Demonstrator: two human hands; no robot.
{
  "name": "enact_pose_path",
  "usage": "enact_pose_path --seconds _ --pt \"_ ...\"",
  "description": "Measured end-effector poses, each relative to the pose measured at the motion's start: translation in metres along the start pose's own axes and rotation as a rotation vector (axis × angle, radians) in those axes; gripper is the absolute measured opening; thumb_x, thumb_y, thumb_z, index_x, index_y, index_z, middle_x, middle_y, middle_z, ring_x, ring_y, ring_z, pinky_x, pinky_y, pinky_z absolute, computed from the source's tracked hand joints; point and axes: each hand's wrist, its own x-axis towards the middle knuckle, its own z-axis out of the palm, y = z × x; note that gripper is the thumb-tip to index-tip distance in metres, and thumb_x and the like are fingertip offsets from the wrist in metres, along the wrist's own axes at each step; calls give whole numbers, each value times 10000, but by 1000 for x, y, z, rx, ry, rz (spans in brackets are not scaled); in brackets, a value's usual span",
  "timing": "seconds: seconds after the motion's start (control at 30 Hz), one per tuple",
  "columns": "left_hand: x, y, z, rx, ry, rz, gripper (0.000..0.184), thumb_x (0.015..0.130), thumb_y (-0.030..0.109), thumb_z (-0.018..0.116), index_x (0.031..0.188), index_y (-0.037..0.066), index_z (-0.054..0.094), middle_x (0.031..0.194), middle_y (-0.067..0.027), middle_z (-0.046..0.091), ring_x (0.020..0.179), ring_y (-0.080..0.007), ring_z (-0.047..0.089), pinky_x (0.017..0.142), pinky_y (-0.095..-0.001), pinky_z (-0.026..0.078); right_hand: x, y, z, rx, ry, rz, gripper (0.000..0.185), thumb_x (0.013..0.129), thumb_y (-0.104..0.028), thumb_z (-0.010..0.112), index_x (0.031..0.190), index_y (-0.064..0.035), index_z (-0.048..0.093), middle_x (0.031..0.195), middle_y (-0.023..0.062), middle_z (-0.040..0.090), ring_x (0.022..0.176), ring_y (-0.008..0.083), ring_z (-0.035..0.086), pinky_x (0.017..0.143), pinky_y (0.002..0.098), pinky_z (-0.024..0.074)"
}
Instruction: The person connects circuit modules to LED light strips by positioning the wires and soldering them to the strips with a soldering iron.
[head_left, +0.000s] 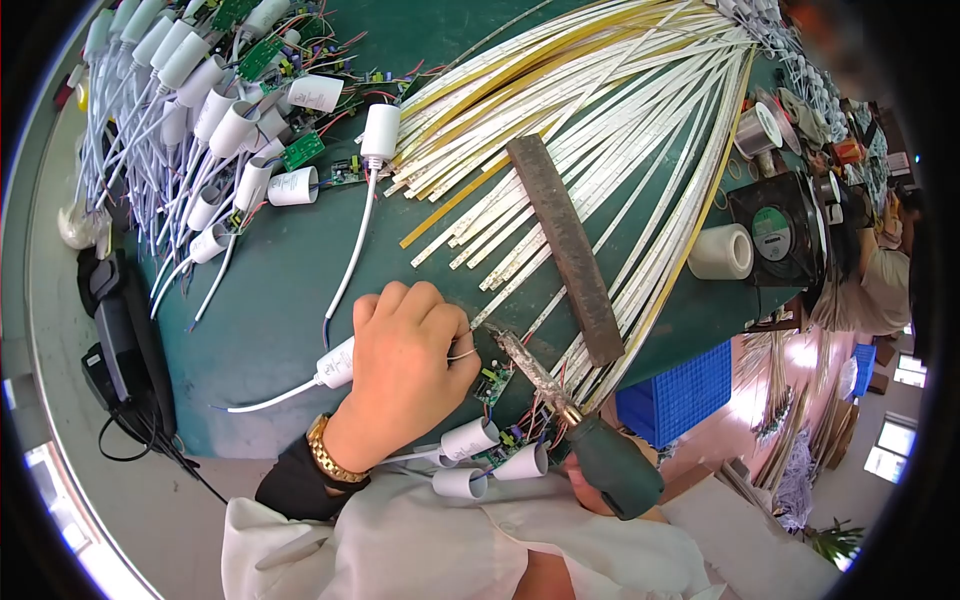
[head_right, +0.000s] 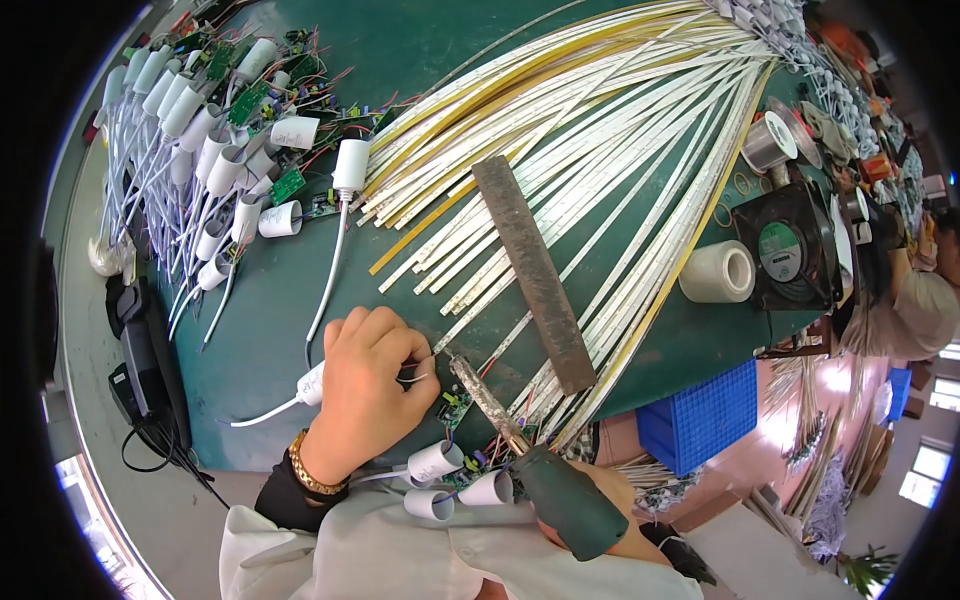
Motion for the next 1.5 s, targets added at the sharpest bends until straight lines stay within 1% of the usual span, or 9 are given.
enact_pose_path --seconds 0.07,0.2,0.37,0.57,0.8,0.87,0.9,1.07,1.5 --pt "0 0 0 1 -3 2 169 627 23 710 735 97 603 784 -31 524 770 -250 496 721 -369 344 4 -5 -7 -13 -198 -10 276 835 -162 725 1055 -28 624 961 70 674 800 207 636 694 276 504" --pt "1 0 -2 -7 -13 0 167 628 25 707 732 100 601 771 -23 522 765 -241 496 719 -365 342 -20 28 14 210 -137 117 309 848 -229 718 1061 -27 619 944 61 666 797 207 631 704 293 515" --pt "1 0 0 -29 9 -8 163 629 23 702 731 102 602 752 -17 521 751 -233 498 715 -359 340 -60 76 56 1660 264 457 291 886 -230 686 1095 -43 610 1027 108 659 857 222 644 781 362 532" --pt "3 2 0 -10 8 -28 156 625 14 699 707 101 599 745 -17 519 744 -231 500 712 -356 339 -76 81 73 1628 479 382 312 896 -180 671 1163 -49 576 1057 111 651 881 212 641 797 337 538" --pt "3 2 0 -7 10 -38 153 622 21 704 699 104 601 736 -15 519 742 -230 501 708 -358 338 -56 56 42 1348 345 390 262 894 -99 648 1126 -9 567 1027 129 649 850 222 647 742 335 544" --pt "3 2 0 -5 10 -39 154 620 22 705 696 105 600 734 -15 519 741 -231 500 708 -358 339 4 -3 -5 835 -215 795 340 647 -254 812 937 -114 698 772 62 673 654 277 646 601 359 511" --pt "3 2 0 -4 13 -36 155 618 23 705 692 105 597 733 -14 518 740 -230 499 706 -358 338 8 -6 -7 835 -214 794 340 647 -254 812 937 -114 698 772 62 673 654 277 646 601 359 511" --pt "3 2 2 -1 19 -32 155 612 27 703 685 107 593 729 -12 515 736 -230 495 700 -357 334 15 -12 -12 -8 -234 119 197 869 -212 639 1003 -70 671 815 52 685 673 234 650 618 347 513" --pt "3 1 2 4 12 -42 144 624 42 711 685 109 599 723 -19 511 735 -235 494 693 -361 333 32 -25 -17 81 -47 -74 268 727 -175 757 973 -100 684 837 62 672 682 274 629 620 367 509"
